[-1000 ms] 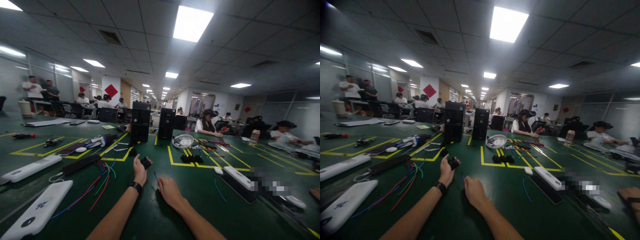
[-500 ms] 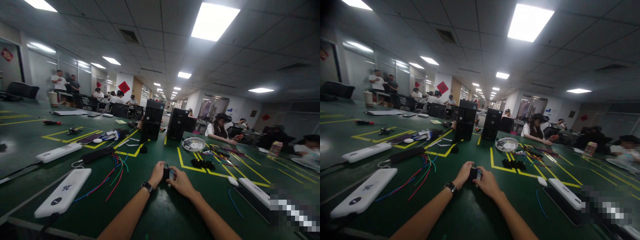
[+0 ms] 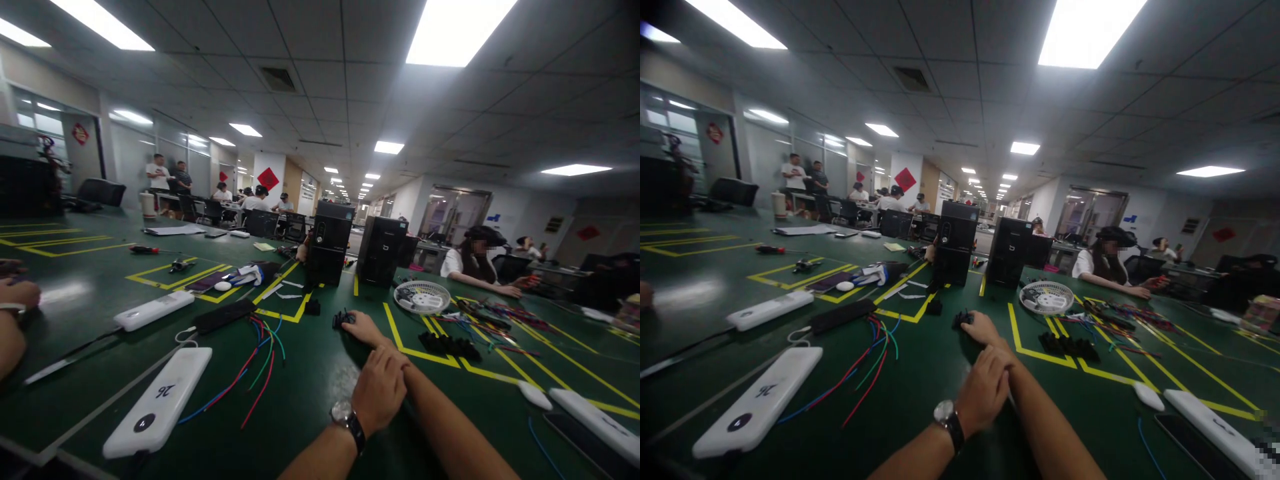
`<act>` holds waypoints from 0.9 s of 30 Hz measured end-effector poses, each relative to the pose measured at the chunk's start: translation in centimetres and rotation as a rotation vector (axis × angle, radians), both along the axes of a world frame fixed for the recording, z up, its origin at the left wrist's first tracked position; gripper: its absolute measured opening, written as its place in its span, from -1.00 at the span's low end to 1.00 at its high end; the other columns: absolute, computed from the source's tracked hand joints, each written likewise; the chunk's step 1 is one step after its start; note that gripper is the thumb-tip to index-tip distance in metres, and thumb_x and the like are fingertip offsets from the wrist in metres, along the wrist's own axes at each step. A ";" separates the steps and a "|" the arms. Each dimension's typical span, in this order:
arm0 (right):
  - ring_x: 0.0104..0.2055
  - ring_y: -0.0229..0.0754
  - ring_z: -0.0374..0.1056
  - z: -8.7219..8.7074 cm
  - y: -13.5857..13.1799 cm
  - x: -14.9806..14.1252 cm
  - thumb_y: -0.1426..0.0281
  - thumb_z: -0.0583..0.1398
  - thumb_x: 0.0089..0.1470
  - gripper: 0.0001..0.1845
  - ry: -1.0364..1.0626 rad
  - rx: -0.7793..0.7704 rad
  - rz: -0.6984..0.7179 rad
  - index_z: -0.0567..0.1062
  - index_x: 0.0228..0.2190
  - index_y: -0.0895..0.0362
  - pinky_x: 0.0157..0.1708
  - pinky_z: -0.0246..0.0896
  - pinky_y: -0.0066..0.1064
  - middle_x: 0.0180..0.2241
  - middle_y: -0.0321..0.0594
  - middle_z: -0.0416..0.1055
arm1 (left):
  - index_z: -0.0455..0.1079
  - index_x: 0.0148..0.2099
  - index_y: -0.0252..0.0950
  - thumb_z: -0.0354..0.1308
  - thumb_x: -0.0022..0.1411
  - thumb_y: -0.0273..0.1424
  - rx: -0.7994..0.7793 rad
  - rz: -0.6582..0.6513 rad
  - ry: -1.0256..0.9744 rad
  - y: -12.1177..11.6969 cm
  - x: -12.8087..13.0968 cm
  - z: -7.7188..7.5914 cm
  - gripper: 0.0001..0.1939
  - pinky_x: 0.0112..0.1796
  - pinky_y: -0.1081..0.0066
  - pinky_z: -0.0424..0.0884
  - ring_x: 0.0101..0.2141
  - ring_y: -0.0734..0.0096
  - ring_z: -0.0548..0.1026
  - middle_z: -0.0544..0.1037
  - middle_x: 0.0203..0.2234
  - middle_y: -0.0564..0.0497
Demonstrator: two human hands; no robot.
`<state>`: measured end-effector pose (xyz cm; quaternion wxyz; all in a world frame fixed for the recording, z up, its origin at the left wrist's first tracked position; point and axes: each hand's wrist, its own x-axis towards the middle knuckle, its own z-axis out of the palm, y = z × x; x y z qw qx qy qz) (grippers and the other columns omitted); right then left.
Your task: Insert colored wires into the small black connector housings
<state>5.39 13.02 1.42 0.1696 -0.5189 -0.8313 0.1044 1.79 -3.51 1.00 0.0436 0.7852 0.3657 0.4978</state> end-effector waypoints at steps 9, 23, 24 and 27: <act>-0.12 -0.12 0.40 -0.8 1.8 -3.8 0.29 0.11 0.10 -0.64 -0.004 0.069 -0.040 0.46 -0.07 0.10 -0.19 0.16 -0.45 -0.18 -0.14 0.50 | 0.27 -0.20 -0.26 -0.11 0.06 -0.67 -0.205 0.029 -0.086 1.5 -0.1 0.2 -0.70 -0.04 0.28 0.21 -0.14 0.29 0.26 0.37 -0.23 -0.03; -0.24 -0.10 0.42 -1.5 1.2 -5.1 0.13 0.09 0.12 -0.67 -0.026 0.114 -0.177 0.47 -0.27 0.11 -0.34 0.14 -0.42 -0.31 -0.12 0.50 | 0.27 -0.15 -0.24 -0.10 0.01 -0.66 -0.256 -0.013 -0.073 2.3 0.4 -0.2 -0.62 -0.03 0.24 0.16 -0.11 0.28 0.26 0.39 -0.20 -0.01; -0.24 -0.10 0.42 -1.6 1.3 -5.2 0.12 0.09 0.12 -0.66 -0.026 0.113 -0.181 0.47 -0.28 0.11 -0.33 0.14 -0.42 -0.32 -0.12 0.50 | 0.28 -0.15 -0.24 -0.11 0.01 -0.67 -0.256 -0.013 -0.071 2.3 0.4 -0.2 -0.62 -0.03 0.24 0.16 -0.12 0.28 0.27 0.39 -0.20 -0.01; -0.24 -0.10 0.42 -1.7 1.4 -5.3 0.12 0.09 0.12 -0.65 -0.025 0.105 -0.193 0.46 -0.28 0.12 -0.33 0.14 -0.41 -0.32 -0.10 0.50 | 0.28 -0.14 -0.23 -0.11 0.01 -0.67 -0.258 -0.011 -0.070 2.2 0.4 -0.1 -0.61 -0.04 0.24 0.16 -0.12 0.29 0.27 0.40 -0.21 0.00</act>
